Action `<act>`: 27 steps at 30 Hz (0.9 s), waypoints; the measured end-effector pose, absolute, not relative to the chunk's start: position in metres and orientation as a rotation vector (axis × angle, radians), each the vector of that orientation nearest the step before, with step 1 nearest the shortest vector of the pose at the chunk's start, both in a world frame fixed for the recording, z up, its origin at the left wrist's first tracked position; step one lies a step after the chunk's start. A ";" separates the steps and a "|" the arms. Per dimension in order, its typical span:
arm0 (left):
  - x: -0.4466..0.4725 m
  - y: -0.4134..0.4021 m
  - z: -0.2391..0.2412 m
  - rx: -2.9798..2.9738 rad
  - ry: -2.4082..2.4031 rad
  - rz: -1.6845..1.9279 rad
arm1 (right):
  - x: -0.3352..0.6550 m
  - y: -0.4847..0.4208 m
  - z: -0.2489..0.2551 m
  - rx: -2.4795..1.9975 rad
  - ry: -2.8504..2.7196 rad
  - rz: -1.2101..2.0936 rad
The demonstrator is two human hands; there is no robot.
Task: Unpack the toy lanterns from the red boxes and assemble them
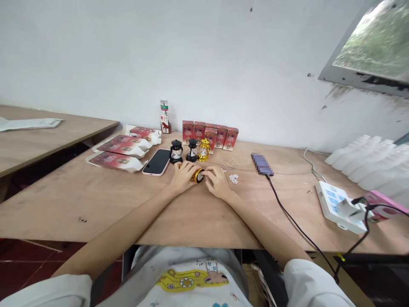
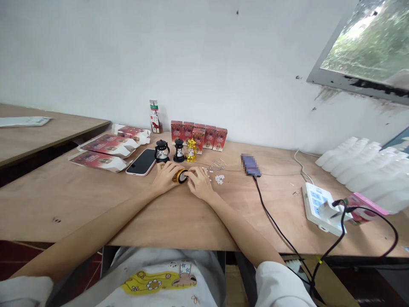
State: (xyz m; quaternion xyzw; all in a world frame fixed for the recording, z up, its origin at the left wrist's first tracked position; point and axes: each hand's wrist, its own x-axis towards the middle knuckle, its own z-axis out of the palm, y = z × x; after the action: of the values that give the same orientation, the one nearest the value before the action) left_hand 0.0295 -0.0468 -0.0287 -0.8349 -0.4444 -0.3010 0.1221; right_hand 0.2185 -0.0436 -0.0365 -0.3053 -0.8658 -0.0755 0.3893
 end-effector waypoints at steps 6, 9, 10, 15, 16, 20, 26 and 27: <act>0.029 -0.046 -0.030 -2.442 -1.249 -0.819 | 0.218 -0.044 -0.036 -0.820 -2.223 -0.171; 0.029 -0.046 -0.031 -2.435 -1.239 -0.818 | 0.218 -0.045 -0.035 -0.841 -2.231 -0.149; 0.030 -0.046 -0.031 -2.435 -1.236 -0.818 | 0.217 -0.045 -0.034 -0.847 -2.231 -0.144; 0.031 -0.046 -0.030 -2.437 -1.225 -0.813 | 0.216 -0.046 -0.034 -0.863 -2.225 -0.148; 0.031 -0.046 -0.030 -2.437 -1.226 -0.806 | 0.216 -0.045 -0.034 -0.865 -2.225 -0.152; 0.030 -0.046 -0.030 -2.441 -1.233 -0.772 | 0.215 -0.043 -0.036 -0.879 -2.218 -0.165; 0.030 -0.046 -0.031 -2.453 -1.246 -0.757 | 0.216 -0.039 -0.038 -0.891 -2.200 -0.184; 0.030 -0.046 -0.031 -2.453 -1.251 -0.758 | 0.216 -0.038 -0.039 -0.891 -2.198 -0.193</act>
State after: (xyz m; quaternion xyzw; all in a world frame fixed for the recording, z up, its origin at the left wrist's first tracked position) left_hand 0.0298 -0.0459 -0.0311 -0.8501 -0.4336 -0.2628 0.1424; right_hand 0.2155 -0.0384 -0.0387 -0.3476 -0.8575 -0.0751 0.3718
